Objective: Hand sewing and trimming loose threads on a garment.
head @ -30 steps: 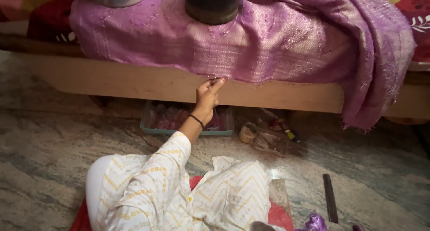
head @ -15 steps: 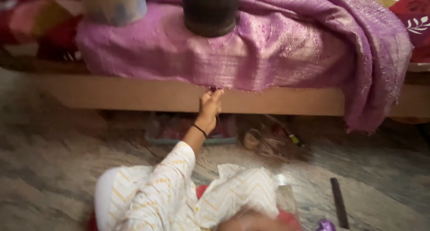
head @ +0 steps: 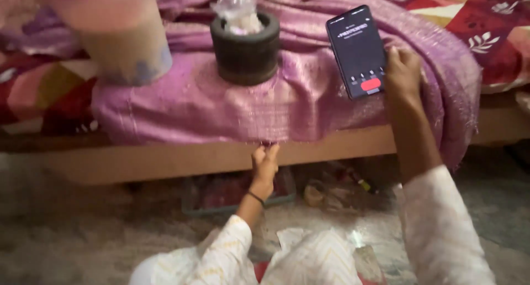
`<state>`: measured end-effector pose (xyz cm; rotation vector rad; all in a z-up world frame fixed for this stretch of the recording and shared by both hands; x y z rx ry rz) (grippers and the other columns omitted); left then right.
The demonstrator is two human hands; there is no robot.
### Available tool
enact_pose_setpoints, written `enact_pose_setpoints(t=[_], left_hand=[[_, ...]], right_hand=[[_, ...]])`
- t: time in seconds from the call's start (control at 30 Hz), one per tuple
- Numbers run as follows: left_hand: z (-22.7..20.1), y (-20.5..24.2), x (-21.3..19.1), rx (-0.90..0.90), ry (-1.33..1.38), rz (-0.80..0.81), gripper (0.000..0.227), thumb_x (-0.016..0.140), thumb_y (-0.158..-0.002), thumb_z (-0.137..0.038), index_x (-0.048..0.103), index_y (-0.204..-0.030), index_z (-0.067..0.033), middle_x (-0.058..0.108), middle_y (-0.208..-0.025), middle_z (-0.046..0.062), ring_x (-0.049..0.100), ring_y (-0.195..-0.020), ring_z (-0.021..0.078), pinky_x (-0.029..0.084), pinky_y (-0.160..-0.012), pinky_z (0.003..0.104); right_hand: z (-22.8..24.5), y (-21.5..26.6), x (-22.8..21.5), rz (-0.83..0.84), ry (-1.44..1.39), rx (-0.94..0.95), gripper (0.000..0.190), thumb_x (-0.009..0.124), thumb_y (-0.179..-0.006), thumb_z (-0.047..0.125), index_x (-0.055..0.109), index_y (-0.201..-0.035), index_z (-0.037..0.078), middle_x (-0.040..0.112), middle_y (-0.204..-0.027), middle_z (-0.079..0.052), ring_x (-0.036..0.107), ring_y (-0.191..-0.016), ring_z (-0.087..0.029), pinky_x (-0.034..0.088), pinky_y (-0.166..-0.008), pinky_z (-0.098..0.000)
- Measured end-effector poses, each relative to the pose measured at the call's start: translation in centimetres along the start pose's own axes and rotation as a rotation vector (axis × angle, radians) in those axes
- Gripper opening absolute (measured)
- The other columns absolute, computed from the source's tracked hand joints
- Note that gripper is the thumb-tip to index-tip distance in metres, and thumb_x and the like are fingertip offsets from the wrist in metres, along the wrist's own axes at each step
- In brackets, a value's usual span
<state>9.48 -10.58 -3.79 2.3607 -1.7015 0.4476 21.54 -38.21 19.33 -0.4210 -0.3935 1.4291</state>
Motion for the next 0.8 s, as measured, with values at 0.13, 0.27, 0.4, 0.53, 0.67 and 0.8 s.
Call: enact_pose_setpoints(t=[0.13,0.27,0.4,0.53,0.67,0.8], left_hand=[[0.1,0.6,-0.2,0.005,0.091,0.041,0.010,0.066,-0.094,-0.021,0.061,-0.093,-0.0125,0.045,-0.062,-0.011,0.031,-0.044,0.0018,0.023,-0.039,0.024],[2.0,-1.0,-1.9,0.071,0.070,0.038,0.015,0.069,-0.097,-0.020,0.059,-0.090,-0.0111,0.047,-0.066,-0.011,0.033,-0.049,0.0005,0.024,-0.043,0.024],[1.1,-1.0,-2.3,0.083,0.067,0.037,0.021,0.069,-0.097,-0.018,0.058,-0.080,-0.0129,0.047,-0.066,-0.011,0.035,-0.052,0.0004,0.025,-0.045,0.025],[1.5,-0.5,-2.1,0.024,0.034,0.053,0.028,0.068,-0.096,-0.019,0.054,-0.073,-0.0152,0.045,-0.064,-0.011,0.033,-0.050,0.0011,0.024,-0.044,0.026],[2.5,-1.2,-1.5,0.102,0.104,0.102,0.038,0.070,-0.100,-0.019,0.047,-0.069,-0.0152,0.043,-0.063,-0.010,0.033,-0.051,0.0017,0.024,-0.045,0.025],[2.3,-1.0,-1.4,0.136,0.129,0.042,0.027,0.070,-0.095,-0.015,0.053,-0.074,-0.0145,0.047,-0.069,-0.012,0.036,-0.061,-0.0002,0.028,-0.052,0.023]], right_hand=[[-5.3,-8.4,2.2,-0.056,0.011,0.252,0.026,0.052,-0.107,0.014,0.065,-0.107,-0.009,0.063,-0.094,-0.011,0.059,-0.081,-0.019,0.048,-0.065,-0.0369],[-6.9,-11.4,2.5,0.000,-0.129,0.389,0.025,0.053,-0.104,0.016,0.063,-0.111,-0.006,0.066,-0.100,-0.013,0.065,-0.086,-0.020,0.053,-0.075,-0.0369],[-7.1,-11.1,3.4,0.131,-0.264,0.603,0.025,0.058,-0.099,0.014,0.061,-0.118,-0.002,0.068,-0.109,-0.015,0.072,-0.093,-0.022,0.062,-0.091,-0.0378],[-3.6,-8.4,4.3,0.166,-0.062,0.538,0.025,0.061,-0.095,0.007,0.061,-0.118,-0.001,0.067,-0.109,-0.013,0.071,-0.093,-0.020,0.064,-0.094,-0.0355],[-1.7,-7.6,4.7,0.097,0.128,0.545,0.024,0.066,-0.091,0.009,0.064,-0.113,0.001,0.070,-0.109,-0.012,0.072,-0.093,-0.017,0.059,-0.092,-0.0317],[-4.6,-9.4,4.0,0.159,-0.177,0.566,0.034,0.061,-0.105,0.024,0.057,-0.124,-0.003,0.065,-0.121,-0.016,0.071,-0.104,-0.020,0.060,-0.097,-0.0342]])
Point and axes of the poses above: each hand's wrist, its own y-axis away from the middle knuckle, its own x-axis out of the palm, z = x × y, the point moved 2 cm from there along -y, towards the middle knuckle
